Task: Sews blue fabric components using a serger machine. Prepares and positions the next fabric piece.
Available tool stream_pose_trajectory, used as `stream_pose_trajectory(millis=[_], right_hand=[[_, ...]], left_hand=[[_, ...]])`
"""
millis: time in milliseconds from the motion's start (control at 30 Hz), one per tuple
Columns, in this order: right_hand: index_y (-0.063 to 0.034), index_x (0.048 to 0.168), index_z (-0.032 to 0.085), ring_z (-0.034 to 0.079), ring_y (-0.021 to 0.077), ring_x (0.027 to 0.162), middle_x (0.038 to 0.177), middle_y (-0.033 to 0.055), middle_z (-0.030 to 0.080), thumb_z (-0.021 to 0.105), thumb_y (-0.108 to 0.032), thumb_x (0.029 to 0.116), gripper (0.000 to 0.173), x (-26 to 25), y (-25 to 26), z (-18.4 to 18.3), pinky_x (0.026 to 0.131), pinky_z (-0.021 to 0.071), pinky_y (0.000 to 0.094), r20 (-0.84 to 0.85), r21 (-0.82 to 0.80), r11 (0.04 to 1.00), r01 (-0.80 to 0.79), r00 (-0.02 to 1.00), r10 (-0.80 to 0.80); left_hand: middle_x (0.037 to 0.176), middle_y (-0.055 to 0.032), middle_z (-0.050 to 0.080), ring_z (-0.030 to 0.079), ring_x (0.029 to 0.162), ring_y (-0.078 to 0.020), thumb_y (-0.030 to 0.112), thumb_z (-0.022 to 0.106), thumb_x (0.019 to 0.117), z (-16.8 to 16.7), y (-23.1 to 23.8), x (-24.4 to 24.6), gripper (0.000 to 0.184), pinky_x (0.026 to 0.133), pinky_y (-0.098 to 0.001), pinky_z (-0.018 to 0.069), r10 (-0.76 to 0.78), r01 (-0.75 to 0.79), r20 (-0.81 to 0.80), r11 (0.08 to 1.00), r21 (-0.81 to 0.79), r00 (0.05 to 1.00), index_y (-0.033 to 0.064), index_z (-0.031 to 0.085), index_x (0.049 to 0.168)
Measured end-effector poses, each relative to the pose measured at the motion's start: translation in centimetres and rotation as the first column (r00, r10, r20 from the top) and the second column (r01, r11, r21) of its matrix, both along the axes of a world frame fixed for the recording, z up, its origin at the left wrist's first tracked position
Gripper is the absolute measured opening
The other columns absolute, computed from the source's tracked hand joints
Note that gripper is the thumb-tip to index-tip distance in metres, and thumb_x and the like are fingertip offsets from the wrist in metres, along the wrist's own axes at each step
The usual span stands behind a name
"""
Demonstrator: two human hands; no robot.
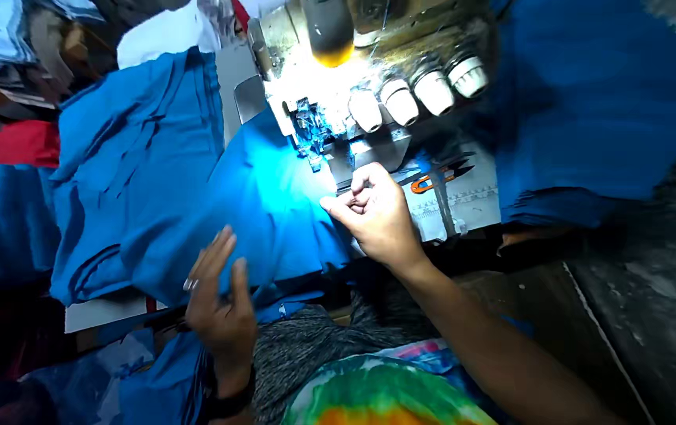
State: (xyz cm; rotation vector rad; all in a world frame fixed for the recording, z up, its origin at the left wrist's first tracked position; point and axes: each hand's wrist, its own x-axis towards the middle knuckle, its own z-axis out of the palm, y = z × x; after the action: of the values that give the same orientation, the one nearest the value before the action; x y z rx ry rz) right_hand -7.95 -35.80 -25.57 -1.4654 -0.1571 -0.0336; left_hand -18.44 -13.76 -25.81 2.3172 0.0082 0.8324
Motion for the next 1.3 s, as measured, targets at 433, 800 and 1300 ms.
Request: stream_pose_trajectory(millis=[433,800,1300], right_hand=[[-0.0087,0.097,0.073,0.068,0.005,0.068,0.079,-0.0013,0.072,0.074,-0.026,0.0938,0.017,-8.6,-6.2,-2.8,0.064,0.0594,0.0274,0.065,-0.646,0.633,-0.428,0.795,0.604],[-0.0114,0.104,0.073,0.056,0.0113,0.053,0.072,0.0018,0.068,0.091,-0.025,0.0777,0.035,-14.8,-7.0,-2.4,0.046,0.0462,0.0268,-0.261,-0.348,0.9,-0.263,0.949,0.177],[-0.0052,0.1,0.076,0.071,0.0068,0.081,0.091,0.0011,0.075,0.075,-0.015,0.0926,0.012,-13.8,-5.4,-4.0,0.073,0.0608,0.0221,-0.318,-0.116,0.981,-0.154,0.942,0.11]], left_hand=[[0.102,0.0015,0.073,0.072,0.091,-0.0093,0.02,0.07,0.0968,-5.9,9.5,-11.4,0.028,0.084,-0.0345,0.0618,0.069,-0.311,-0.387,0.73,-0.609,0.92,0.0052,0.063,0.12],[0.092,0.0079,0.074,0.071,0.079,-0.0016,0.016,0.08,0.0833,2.0,12.3,-15.0,0.027,0.071,-0.0246,0.0623,-0.045,-0.247,-0.582,0.878,-0.411,0.812,0.0144,0.069,0.109],[0.097,-0.0001,0.071,0.072,0.085,-0.0077,0.038,0.078,0.0858,-1.6,4.9,-12.6,0.06,0.077,-0.0307,0.0635,0.011,-0.419,-0.586,0.711,-0.566,0.81,-0.0025,0.056,0.124]])
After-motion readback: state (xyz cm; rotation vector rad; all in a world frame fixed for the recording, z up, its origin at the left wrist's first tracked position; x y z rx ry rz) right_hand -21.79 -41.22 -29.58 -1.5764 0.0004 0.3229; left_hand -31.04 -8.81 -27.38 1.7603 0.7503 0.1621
